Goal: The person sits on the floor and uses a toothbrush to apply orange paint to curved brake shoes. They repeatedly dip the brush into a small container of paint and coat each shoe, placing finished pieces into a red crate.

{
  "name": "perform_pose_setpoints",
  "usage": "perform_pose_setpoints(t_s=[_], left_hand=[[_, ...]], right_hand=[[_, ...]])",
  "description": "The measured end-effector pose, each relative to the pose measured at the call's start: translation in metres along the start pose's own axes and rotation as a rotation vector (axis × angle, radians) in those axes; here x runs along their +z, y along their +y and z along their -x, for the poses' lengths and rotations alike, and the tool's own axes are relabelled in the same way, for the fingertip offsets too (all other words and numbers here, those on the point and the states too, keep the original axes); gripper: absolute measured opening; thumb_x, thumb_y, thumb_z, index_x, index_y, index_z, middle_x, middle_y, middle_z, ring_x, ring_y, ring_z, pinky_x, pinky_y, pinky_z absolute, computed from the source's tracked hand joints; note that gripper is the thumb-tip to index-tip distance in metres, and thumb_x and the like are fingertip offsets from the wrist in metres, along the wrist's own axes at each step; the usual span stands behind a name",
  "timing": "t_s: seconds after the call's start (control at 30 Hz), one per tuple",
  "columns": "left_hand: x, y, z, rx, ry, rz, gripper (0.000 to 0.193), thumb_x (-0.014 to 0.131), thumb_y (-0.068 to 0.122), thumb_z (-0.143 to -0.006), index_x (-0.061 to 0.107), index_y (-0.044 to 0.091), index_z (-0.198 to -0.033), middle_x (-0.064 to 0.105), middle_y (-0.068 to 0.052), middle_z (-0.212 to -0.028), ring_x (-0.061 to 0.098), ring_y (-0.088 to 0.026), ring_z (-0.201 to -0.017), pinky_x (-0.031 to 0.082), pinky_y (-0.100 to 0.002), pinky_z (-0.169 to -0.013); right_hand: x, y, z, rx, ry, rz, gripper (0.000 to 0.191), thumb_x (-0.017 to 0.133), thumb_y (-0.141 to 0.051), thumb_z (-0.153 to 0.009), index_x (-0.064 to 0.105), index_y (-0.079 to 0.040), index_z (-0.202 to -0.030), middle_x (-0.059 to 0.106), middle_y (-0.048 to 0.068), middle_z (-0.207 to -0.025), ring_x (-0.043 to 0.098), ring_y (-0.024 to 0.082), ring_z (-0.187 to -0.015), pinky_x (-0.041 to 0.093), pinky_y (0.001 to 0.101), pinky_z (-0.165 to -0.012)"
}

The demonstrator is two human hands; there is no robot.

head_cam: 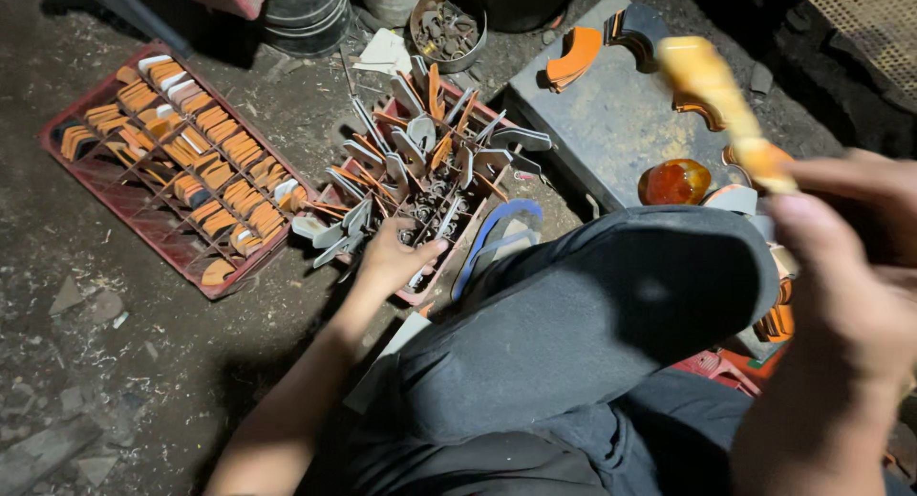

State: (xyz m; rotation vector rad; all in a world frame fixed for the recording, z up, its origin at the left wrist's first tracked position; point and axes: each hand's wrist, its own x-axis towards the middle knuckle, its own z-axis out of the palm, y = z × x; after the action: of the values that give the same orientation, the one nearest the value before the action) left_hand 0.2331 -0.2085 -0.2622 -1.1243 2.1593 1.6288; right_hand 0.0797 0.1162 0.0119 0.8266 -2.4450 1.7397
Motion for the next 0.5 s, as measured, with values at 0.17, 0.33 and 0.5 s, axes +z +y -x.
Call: perform_pose_setpoints(t_s=[0.17,0.33,0.5], left_hand=[[0.019,-0.01,-0.031,0.032,0.061,-0.188,0.085,0.089,0.051,-0.07,0.052,-0.002,-0.124,0.078,-0.019,-0.093,0.076,-0.027,-0.087,0.058,-0.037,-0.081],[0.033,-0.006,-0.05,0.098,0.073,-0.228,0.094,0.09,0.054,-0.068,0.048,-0.006,-0.127,0.071,-0.018,-0.117,0.072,-0.033,-0.099,0.055,-0.041,-0.089],[0.052,0.009,-0.062,-0.094,0.058,-0.178,0.094,0.088,0.06,-0.073,0.053,-0.006,-0.13,0.071,-0.021,-0.111,0.072,-0.03,-0.105,0.056,-0.042,-0.097]], right_hand=[[0.053,-0.028,-0.028,-0.049,-0.051,0.054,0.009,0.076,0.002,-0.1,0.071,0.007,-0.105,0.069,0.009,-0.09,0.062,0.009,-0.074,0.047,0.0188,-0.069],[0.071,-0.029,-0.036,0.055,-0.057,0.007,0.012,0.074,-0.003,-0.096,0.071,0.005,-0.104,0.073,0.007,-0.094,0.066,0.008,-0.08,0.051,0.0191,-0.074],[0.06,-0.013,-0.033,0.057,-0.08,-0.026,0.011,0.075,-0.002,-0.098,0.071,0.005,-0.105,0.072,0.004,-0.093,0.066,0.006,-0.082,0.051,0.0179,-0.076]])
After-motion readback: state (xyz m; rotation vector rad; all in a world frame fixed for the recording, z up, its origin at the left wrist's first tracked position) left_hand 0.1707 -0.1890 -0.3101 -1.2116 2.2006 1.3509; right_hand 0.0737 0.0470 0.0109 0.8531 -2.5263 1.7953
